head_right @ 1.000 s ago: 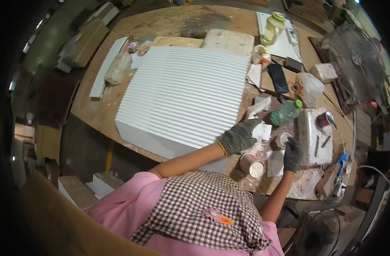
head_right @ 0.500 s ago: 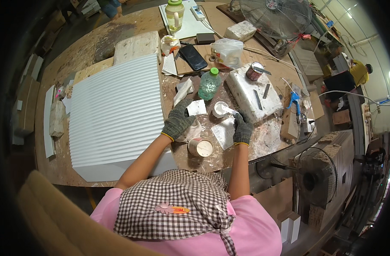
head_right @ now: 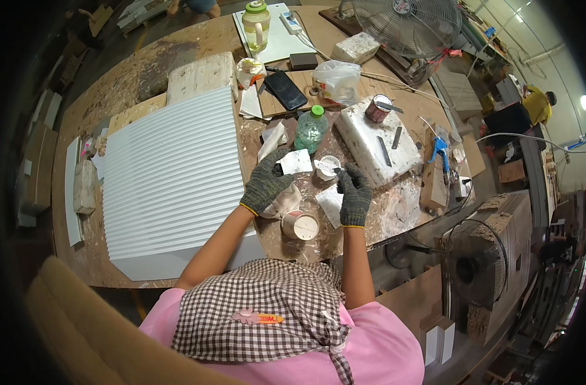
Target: The person wipes a white corrugated furniture panel with a cloth, then applies a substance from a container to the panel edges by hand.
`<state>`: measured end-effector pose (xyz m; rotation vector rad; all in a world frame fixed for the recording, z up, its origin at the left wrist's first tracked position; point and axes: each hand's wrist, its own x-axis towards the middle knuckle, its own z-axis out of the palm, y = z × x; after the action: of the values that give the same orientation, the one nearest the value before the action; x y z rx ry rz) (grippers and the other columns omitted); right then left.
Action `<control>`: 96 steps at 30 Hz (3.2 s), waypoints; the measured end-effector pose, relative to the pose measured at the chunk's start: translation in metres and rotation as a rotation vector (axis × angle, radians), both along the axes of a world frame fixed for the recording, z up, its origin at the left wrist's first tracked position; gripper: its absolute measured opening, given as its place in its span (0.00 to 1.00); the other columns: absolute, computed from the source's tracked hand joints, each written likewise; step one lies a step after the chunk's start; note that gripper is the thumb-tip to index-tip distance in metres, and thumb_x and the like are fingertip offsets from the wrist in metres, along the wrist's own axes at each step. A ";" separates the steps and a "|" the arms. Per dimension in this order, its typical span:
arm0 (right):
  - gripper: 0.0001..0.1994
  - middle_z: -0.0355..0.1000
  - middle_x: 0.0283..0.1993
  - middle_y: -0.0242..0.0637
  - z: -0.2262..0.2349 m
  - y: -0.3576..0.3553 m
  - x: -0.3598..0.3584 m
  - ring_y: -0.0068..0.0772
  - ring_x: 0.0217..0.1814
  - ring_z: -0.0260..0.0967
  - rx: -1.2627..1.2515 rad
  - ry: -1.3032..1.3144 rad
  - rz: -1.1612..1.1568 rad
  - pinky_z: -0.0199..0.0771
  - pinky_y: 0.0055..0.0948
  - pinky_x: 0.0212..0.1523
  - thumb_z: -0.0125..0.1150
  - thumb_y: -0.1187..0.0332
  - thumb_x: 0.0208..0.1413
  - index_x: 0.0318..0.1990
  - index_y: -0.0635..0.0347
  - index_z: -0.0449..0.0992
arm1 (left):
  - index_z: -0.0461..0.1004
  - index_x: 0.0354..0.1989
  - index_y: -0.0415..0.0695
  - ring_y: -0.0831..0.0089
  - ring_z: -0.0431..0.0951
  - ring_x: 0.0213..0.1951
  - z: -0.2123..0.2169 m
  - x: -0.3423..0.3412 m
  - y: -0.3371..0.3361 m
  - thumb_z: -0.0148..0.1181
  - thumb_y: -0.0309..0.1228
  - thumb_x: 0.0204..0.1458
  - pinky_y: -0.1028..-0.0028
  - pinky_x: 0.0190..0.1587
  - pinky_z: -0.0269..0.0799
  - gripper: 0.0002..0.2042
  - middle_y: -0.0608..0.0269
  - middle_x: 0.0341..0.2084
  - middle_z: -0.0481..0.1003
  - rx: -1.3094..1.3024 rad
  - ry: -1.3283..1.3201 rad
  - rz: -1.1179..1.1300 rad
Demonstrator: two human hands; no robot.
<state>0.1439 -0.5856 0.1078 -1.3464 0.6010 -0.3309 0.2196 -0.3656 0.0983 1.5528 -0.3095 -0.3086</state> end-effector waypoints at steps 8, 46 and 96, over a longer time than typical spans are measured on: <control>0.11 0.82 0.44 0.40 0.033 0.019 -0.021 0.36 0.48 0.80 -1.165 -0.501 0.129 0.79 0.33 0.51 0.63 0.84 0.56 0.42 0.58 0.84 | 0.68 0.63 0.38 0.71 0.79 0.52 0.014 -0.002 0.005 0.70 0.24 0.51 0.71 0.54 0.77 0.29 0.56 0.53 0.77 0.093 0.049 0.010; 0.17 0.77 0.52 0.49 0.027 -0.006 0.018 0.50 0.55 0.74 -1.168 0.022 0.352 0.72 0.43 0.57 0.66 0.62 0.57 0.52 0.56 0.80 | 0.64 0.67 0.36 0.66 0.75 0.58 0.018 -0.044 0.062 0.67 0.20 0.51 0.69 0.61 0.72 0.32 0.51 0.61 0.71 -0.073 0.066 0.111; 0.34 0.76 0.50 0.32 0.038 0.216 -0.073 0.23 0.46 0.72 0.417 0.007 1.060 0.73 0.25 0.45 0.69 0.70 0.55 0.69 0.63 0.65 | 0.62 0.69 0.41 0.66 0.72 0.61 0.046 -0.185 0.201 0.69 0.32 0.57 0.65 0.63 0.72 0.33 0.54 0.61 0.70 -0.003 -0.138 0.289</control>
<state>0.0713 -0.3692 0.1458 -1.0868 -0.0958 0.6303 0.0347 -0.1644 0.1444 1.5952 -0.1893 0.0248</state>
